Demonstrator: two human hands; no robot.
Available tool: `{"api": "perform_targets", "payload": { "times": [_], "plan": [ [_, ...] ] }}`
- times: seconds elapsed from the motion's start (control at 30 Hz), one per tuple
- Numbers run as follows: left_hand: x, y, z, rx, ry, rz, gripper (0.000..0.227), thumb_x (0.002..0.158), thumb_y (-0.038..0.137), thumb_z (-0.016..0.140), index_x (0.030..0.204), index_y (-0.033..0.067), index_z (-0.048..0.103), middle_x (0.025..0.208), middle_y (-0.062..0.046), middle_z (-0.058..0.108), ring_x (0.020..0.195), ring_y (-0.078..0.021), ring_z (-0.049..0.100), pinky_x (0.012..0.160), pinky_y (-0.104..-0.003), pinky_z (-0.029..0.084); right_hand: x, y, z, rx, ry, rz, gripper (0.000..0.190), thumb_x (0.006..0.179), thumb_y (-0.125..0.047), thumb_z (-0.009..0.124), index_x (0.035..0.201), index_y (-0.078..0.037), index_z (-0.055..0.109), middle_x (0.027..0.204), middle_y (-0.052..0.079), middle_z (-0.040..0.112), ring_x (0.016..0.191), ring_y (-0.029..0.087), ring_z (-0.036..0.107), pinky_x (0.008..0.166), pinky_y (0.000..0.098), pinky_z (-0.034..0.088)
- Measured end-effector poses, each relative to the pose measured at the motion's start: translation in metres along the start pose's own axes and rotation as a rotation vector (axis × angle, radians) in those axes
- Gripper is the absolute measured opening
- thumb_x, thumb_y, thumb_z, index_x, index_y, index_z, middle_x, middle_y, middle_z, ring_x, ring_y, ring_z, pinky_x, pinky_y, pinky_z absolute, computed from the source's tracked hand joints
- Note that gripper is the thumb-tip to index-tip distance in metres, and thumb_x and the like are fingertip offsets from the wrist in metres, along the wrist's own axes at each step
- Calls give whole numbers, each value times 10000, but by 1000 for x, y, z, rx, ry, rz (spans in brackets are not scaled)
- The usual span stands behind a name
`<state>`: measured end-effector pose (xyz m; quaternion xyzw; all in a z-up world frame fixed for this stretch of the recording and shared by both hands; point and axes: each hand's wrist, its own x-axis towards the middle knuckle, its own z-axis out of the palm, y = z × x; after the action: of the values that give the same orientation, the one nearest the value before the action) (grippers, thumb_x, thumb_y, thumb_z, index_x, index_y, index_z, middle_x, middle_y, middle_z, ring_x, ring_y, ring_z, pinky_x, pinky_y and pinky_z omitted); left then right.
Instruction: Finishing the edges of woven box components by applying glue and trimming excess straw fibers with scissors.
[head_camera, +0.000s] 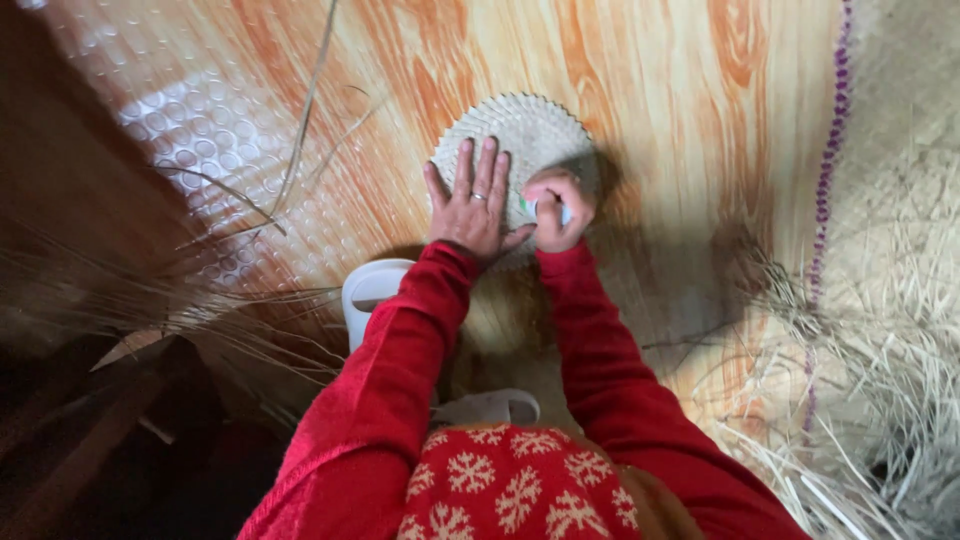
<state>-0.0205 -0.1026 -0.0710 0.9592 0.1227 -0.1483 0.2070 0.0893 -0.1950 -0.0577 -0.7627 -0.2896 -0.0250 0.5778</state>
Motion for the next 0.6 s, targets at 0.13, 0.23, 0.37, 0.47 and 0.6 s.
{"api": "perform_targets", "payload": {
  "times": [0.13, 0.23, 0.37, 0.47, 0.6],
  "plan": [
    [6, -1, 10, 62, 323, 23, 1108, 839, 797, 600, 1611, 92, 233, 1680, -155, 192, 1535, -408, 166, 1115, -815, 87, 8, 29, 1, -9, 13, 58, 143, 832, -121, 613, 715, -72, 678, 638, 82, 669, 647, 276, 669, 724, 369, 540],
    [1, 3, 13, 66, 385, 10, 1063, 859, 785, 585, 1612, 116, 245, 1681, -143, 202, 1534, -399, 192, 1128, -797, 101, 38, 52, 13, 1, 16, 144, 117, 841, -136, 647, 747, -81, 688, 616, 59, 675, 661, 233, 664, 732, 351, 530],
    [8, -1, 15, 97, 504, 2, 899, 916, 731, 485, 1589, 153, 335, 1662, -124, 272, 1523, -377, 250, 1133, -782, 140, 50, 38, -25, -83, 173, 619, 154, 891, -223, 690, 941, -78, 707, 793, 73, 710, 806, 164, 635, 809, 385, 517],
    [10, 0, 15, 92, 547, -9, 797, 956, 659, 464, 1565, 150, 383, 1633, -127, 336, 1496, -378, 315, 1132, -777, 172, -33, 57, -87, -399, 80, 632, 309, 811, -57, 717, 1114, -18, 669, 1023, 227, 700, 1038, 377, 673, 953, 465, 505],
    [15, 0, 16, 89, 574, -19, 837, 886, 608, 579, 1566, 162, 382, 1637, -123, 334, 1505, -377, 304, 1150, -763, 146, -43, -29, -89, -508, -167, 1212, 781, 786, -230, 857, 1413, -37, 433, 1324, 264, 568, 1276, 435, 546, 1077, 571, 436]
  ]
}}
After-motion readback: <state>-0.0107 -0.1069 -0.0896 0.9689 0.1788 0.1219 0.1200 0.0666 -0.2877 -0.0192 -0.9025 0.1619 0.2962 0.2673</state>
